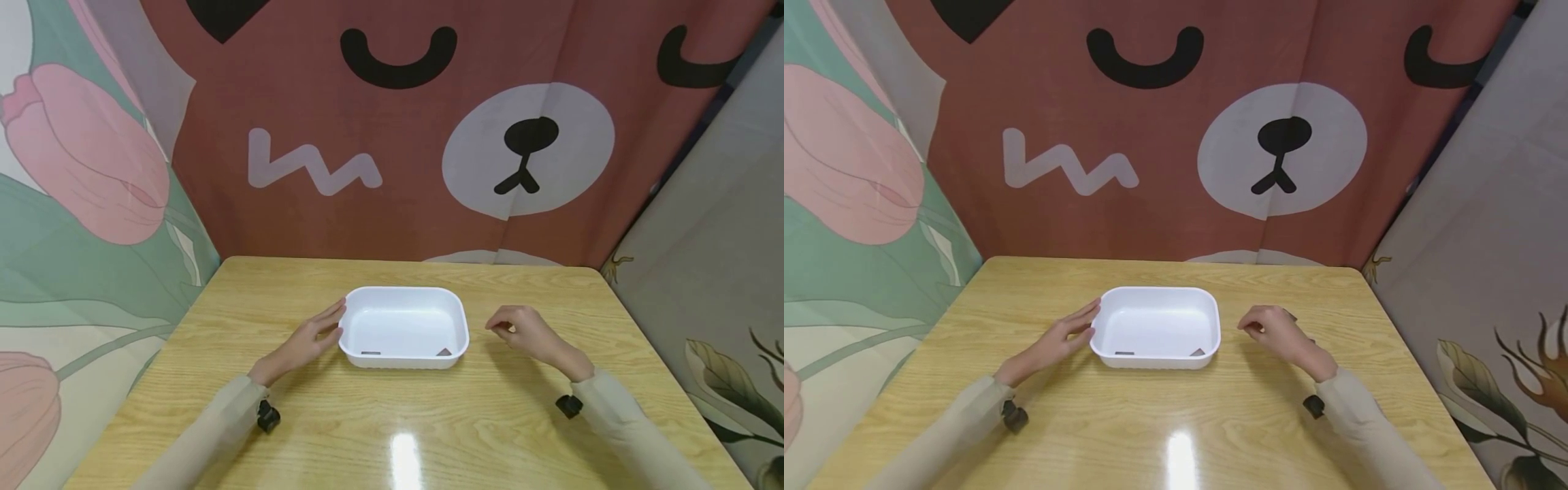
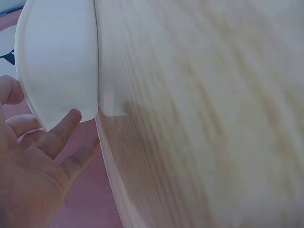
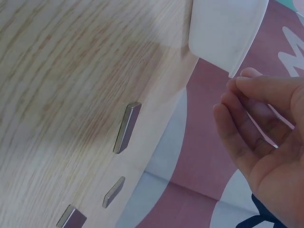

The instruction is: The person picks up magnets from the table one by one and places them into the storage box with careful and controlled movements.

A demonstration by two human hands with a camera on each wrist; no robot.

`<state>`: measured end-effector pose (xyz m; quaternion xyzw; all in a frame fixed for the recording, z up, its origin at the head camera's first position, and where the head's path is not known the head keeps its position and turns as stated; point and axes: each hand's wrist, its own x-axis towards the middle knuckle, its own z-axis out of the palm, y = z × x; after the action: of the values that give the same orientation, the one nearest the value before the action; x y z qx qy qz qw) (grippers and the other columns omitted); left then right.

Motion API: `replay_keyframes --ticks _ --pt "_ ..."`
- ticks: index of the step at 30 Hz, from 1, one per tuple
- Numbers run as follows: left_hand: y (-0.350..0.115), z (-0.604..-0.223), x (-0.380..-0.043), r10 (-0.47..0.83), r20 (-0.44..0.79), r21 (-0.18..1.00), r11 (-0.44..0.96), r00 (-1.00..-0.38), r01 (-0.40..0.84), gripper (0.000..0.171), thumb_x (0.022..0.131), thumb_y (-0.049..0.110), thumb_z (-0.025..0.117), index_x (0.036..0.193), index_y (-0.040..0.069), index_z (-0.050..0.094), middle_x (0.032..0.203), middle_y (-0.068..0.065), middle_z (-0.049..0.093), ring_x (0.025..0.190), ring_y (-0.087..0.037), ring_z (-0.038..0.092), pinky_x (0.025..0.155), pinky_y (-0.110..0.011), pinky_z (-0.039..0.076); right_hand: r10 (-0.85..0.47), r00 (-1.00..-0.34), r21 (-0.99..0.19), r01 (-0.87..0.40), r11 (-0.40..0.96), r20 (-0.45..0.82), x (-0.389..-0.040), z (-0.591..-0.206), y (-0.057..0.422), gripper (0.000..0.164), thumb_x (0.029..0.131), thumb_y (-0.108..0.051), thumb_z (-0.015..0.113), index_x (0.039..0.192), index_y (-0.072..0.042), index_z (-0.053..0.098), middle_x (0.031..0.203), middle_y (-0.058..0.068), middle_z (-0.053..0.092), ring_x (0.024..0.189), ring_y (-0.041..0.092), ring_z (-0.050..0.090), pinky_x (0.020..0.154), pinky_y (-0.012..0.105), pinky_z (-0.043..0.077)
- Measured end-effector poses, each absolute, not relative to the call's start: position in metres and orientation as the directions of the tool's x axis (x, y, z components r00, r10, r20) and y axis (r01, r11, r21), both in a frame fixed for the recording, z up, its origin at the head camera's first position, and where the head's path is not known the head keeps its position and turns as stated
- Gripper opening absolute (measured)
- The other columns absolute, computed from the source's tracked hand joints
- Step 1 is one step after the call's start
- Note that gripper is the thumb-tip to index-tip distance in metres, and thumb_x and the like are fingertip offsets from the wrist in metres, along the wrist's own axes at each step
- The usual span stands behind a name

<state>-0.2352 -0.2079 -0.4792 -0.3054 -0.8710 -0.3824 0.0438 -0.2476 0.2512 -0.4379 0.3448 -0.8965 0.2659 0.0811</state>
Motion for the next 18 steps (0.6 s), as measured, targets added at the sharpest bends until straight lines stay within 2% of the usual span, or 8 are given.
replay_keyframes --ticks 9,18 --pt "-0.208 -0.479 -0.234 0.478 0.281 0.669 0.525 -0.832 0.527 0.053 0.103 0.016 0.056 0.148 -0.005 0.038 0.16 -0.011 0.026 0.143 -0.033 0.03 0.111 -0.046 0.034 -0.574 -0.746 -0.429 -0.665 0.612 0.337 -0.246 -0.44 0.258 0.017 0.083 0.01 0.073 0.092 -0.004 0.076 0.084 0.008 0.069 0.073 0.008 0.062 0.063 0.026 0.056" --pt "-0.209 -0.479 -0.236 0.487 0.271 0.672 0.522 -0.83 0.526 0.053 0.103 0.018 0.055 0.148 -0.004 0.037 0.16 -0.009 0.025 0.144 -0.03 0.028 0.112 -0.044 0.033 -0.572 -0.744 -0.428 -0.668 0.609 0.346 -0.243 -0.444 0.266 0.019 0.082 0.013 0.072 0.092 -0.003 0.076 0.085 0.006 0.069 0.073 0.011 0.064 0.063 0.026 0.057"
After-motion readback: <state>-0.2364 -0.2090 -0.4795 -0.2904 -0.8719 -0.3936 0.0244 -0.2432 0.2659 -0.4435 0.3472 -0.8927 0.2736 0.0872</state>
